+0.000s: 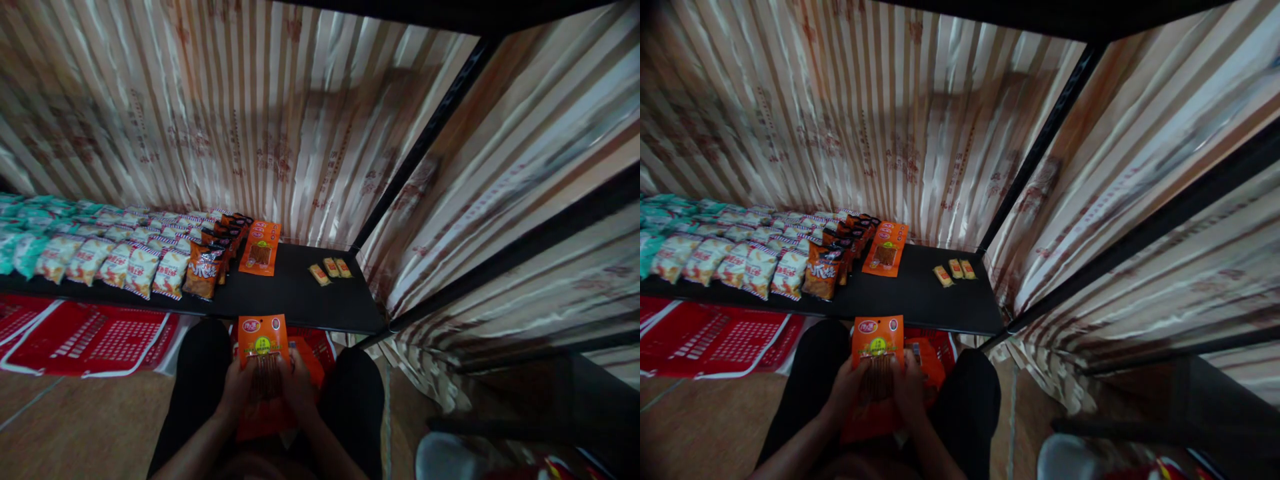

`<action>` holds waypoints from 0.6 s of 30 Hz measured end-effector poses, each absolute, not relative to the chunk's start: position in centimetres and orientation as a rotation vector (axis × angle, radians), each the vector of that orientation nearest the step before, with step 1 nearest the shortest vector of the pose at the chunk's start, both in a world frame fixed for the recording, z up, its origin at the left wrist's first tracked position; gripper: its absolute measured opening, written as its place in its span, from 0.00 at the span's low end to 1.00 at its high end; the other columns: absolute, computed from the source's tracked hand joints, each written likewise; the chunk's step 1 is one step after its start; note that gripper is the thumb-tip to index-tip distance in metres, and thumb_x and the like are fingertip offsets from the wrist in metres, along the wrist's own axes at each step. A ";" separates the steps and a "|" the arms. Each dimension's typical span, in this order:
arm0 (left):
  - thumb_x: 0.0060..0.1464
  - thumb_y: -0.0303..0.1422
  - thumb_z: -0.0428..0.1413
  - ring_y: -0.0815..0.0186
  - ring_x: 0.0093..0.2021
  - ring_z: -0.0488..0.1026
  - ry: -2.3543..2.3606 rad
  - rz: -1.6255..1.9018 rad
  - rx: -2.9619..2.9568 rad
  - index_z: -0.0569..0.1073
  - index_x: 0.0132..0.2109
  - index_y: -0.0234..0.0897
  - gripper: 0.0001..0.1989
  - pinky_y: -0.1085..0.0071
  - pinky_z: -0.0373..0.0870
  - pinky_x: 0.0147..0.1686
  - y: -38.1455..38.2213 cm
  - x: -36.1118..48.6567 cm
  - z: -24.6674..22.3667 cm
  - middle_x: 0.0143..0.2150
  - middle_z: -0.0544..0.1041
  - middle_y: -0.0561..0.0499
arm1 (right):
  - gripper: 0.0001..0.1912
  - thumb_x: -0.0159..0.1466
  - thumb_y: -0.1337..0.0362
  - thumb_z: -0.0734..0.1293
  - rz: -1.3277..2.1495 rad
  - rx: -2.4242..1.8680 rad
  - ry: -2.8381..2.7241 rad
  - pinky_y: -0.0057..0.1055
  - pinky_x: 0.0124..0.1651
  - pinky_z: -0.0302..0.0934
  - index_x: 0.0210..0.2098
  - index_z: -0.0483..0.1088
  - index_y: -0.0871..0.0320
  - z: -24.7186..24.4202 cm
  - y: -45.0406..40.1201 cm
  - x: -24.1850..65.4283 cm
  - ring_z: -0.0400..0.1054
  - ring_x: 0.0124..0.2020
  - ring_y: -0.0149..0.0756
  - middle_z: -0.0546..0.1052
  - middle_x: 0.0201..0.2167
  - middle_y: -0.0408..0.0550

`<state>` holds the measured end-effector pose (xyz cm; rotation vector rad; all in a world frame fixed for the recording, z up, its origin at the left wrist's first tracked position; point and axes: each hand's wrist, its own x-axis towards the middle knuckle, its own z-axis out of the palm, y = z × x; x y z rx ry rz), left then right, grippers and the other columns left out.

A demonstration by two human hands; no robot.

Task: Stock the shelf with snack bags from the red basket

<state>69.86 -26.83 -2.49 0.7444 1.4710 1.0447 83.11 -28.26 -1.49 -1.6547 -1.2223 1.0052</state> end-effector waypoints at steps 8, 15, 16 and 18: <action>0.37 0.38 0.51 0.61 0.31 0.73 1.497 1.017 0.859 0.69 0.33 0.35 0.14 0.69 0.69 0.32 -25.9 69.3 -2.7 0.30 0.75 0.47 | 0.10 0.58 0.56 0.56 1.003 -1.702 -1.205 0.30 0.37 0.61 0.30 0.63 0.55 -1.4 -27.3 83.0 0.68 0.32 0.36 0.73 0.30 0.46; 0.40 0.36 0.51 0.58 0.36 0.73 1.525 0.999 1.024 0.69 0.34 0.37 0.12 0.66 0.69 0.37 -24.4 68.9 -2.8 0.34 0.76 0.45 | 0.09 0.57 0.57 0.57 0.932 -1.769 -1.216 0.28 0.31 0.59 0.26 0.62 0.53 -0.4 -26.3 83.1 0.67 0.27 0.35 0.73 0.26 0.44; 0.39 0.35 0.51 0.58 0.36 0.73 1.541 0.999 1.031 0.69 0.34 0.37 0.11 0.66 0.69 0.37 -24.1 68.9 -2.6 0.33 0.76 0.46 | 0.09 0.57 0.57 0.57 0.905 -1.783 -1.218 0.29 0.30 0.59 0.25 0.62 0.53 -0.3 -26.2 83.1 0.67 0.27 0.35 0.73 0.25 0.44; 0.38 0.34 0.51 0.59 0.34 0.73 1.566 1.005 1.039 0.68 0.32 0.38 0.10 0.66 0.69 0.36 -23.4 68.9 -2.0 0.30 0.76 0.47 | 0.08 0.56 0.57 0.58 0.880 -1.786 -1.222 0.29 0.31 0.59 0.26 0.62 0.53 -0.1 -25.7 83.1 0.67 0.28 0.36 0.73 0.25 0.44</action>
